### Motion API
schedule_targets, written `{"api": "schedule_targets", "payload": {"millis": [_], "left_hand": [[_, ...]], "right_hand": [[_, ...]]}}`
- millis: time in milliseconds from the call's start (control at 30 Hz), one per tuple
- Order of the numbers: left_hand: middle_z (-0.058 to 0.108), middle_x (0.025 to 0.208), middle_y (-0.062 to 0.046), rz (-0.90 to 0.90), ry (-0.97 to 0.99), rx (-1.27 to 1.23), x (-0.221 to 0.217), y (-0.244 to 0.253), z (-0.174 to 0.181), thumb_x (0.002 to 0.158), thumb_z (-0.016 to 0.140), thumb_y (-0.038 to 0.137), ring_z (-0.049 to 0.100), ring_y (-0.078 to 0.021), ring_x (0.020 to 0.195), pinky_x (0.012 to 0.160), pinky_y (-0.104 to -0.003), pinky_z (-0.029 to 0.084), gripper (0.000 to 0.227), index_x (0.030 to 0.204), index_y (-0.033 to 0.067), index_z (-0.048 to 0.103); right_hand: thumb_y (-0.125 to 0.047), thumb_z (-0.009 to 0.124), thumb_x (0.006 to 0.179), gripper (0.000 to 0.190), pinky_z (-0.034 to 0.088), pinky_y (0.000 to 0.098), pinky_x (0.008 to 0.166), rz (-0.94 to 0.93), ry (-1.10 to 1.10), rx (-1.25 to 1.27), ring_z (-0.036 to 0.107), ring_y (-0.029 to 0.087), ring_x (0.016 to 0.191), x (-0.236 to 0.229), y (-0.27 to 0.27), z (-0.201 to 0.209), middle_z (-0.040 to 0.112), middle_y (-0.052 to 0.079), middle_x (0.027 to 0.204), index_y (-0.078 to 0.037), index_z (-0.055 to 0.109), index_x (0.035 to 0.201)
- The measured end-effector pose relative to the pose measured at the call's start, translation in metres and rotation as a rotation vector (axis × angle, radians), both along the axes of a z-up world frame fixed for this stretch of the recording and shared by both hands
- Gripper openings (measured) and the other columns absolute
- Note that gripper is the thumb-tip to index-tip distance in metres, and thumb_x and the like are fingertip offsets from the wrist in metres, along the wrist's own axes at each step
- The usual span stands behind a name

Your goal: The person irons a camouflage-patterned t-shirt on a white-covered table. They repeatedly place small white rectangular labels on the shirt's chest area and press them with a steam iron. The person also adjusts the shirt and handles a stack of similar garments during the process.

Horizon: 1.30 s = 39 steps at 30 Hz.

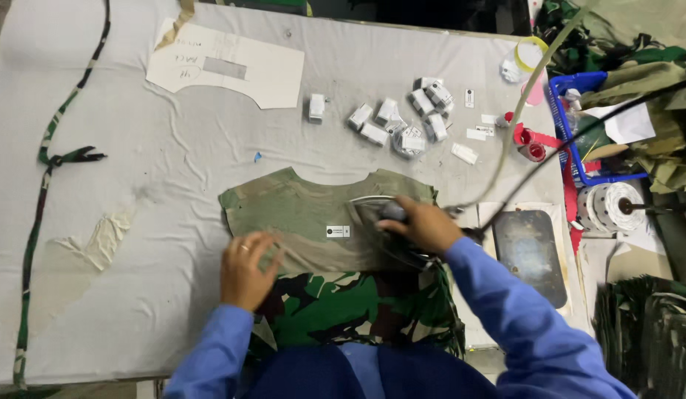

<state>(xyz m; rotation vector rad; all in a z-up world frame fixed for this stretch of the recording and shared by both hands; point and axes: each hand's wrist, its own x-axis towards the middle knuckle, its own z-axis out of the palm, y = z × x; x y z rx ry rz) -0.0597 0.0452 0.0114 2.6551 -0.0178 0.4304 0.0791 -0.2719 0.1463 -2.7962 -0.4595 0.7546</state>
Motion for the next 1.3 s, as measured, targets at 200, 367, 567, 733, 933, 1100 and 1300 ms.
{"api": "schedule_targets", "payload": {"millis": [200, 367, 567, 733, 933, 1100, 1300], "left_hand": [[0.059, 0.1, 0.002, -0.566, 0.267, -0.167, -0.052, -0.079, 0.017, 0.076, 0.077, 0.054, 0.055, -0.0241, 0.093, 0.076, -0.042, 0.045, 0.04, 0.105, 0.0276, 0.069], [0.065, 0.084, 0.004, -0.54, 0.334, -0.209, -0.04, -0.084, 0.024, 0.084, 0.073, 0.043, 0.056, -0.0201, 0.083, 0.069, -0.038, 0.048, 0.02, 0.08, 0.0238, 0.071], [0.068, 0.087, 0.006, -0.455, 0.427, -0.171, -0.039, -0.088, 0.036, 0.088, 0.065, 0.041, 0.059, -0.0208, 0.084, 0.069, -0.04, 0.047, 0.018, 0.088, 0.0226, 0.063], [0.069, 0.093, 0.004, -0.432, 0.416, -0.15, -0.046, -0.094, 0.053, 0.091, 0.056, 0.049, 0.061, -0.0223, 0.089, 0.07, -0.04, 0.048, 0.027, 0.092, 0.0239, 0.066], [0.068, 0.091, 0.003, -0.485, 0.557, -0.031, -0.049, -0.092, 0.045, 0.081, 0.066, 0.064, 0.059, -0.0191, 0.098, 0.06, -0.052, 0.048, 0.041, 0.1, 0.0272, 0.066], [0.071, 0.079, -0.003, -0.515, 0.442, 0.026, -0.049, -0.092, 0.019, 0.093, 0.057, 0.04, 0.067, -0.0259, 0.075, 0.061, -0.043, 0.049, 0.019, 0.094, 0.0256, 0.07], [0.062, 0.068, 0.004, -0.385, 0.214, 0.296, -0.049, -0.1, 0.035, 0.097, 0.05, 0.034, 0.064, -0.0185, 0.059, 0.035, -0.037, 0.042, 0.01, 0.101, 0.0271, 0.056]], "right_hand": [[-0.058, 0.056, 0.092, 0.052, 0.043, 0.0444, 0.083, -0.716, -0.173, 0.012, 0.062, 0.043, 0.099, 0.016, -0.198, -0.039, 0.068, 0.026, 0.102, -0.007, 0.059, 0.104], [-0.066, 0.053, 0.088, 0.074, 0.039, 0.0493, 0.094, -0.768, -0.336, -0.159, 0.051, 0.041, 0.114, -0.007, -0.194, -0.036, 0.057, 0.025, 0.123, -0.006, 0.047, 0.13], [-0.025, 0.076, 0.074, 0.045, 0.046, 0.0441, 0.08, 0.221, -0.531, 0.329, 0.058, 0.035, 0.092, -0.118, -0.032, -0.098, 0.061, 0.016, 0.102, -0.006, 0.057, 0.111], [-0.035, 0.068, 0.081, 0.022, 0.047, 0.0439, 0.062, 0.478, 0.013, 0.418, 0.065, 0.032, 0.075, -0.135, 0.009, -0.121, 0.068, 0.008, 0.083, -0.013, 0.067, 0.085], [-0.039, 0.072, 0.084, 0.015, 0.044, 0.0267, 0.066, 0.291, 0.297, 0.462, 0.063, 0.01, 0.071, -0.122, 0.001, -0.086, 0.071, -0.006, 0.079, -0.024, 0.069, 0.083], [-0.024, 0.065, 0.082, 0.011, 0.046, 0.045, 0.061, 0.401, -0.121, 0.369, 0.063, 0.031, 0.079, -0.147, -0.002, -0.12, 0.065, 0.005, 0.082, -0.014, 0.062, 0.088], [-0.032, 0.056, 0.096, 0.025, 0.042, 0.0477, 0.051, 0.334, -0.183, 0.324, 0.063, 0.034, 0.07, -0.144, 0.006, -0.091, 0.065, 0.008, 0.073, -0.014, 0.048, 0.08]]}}
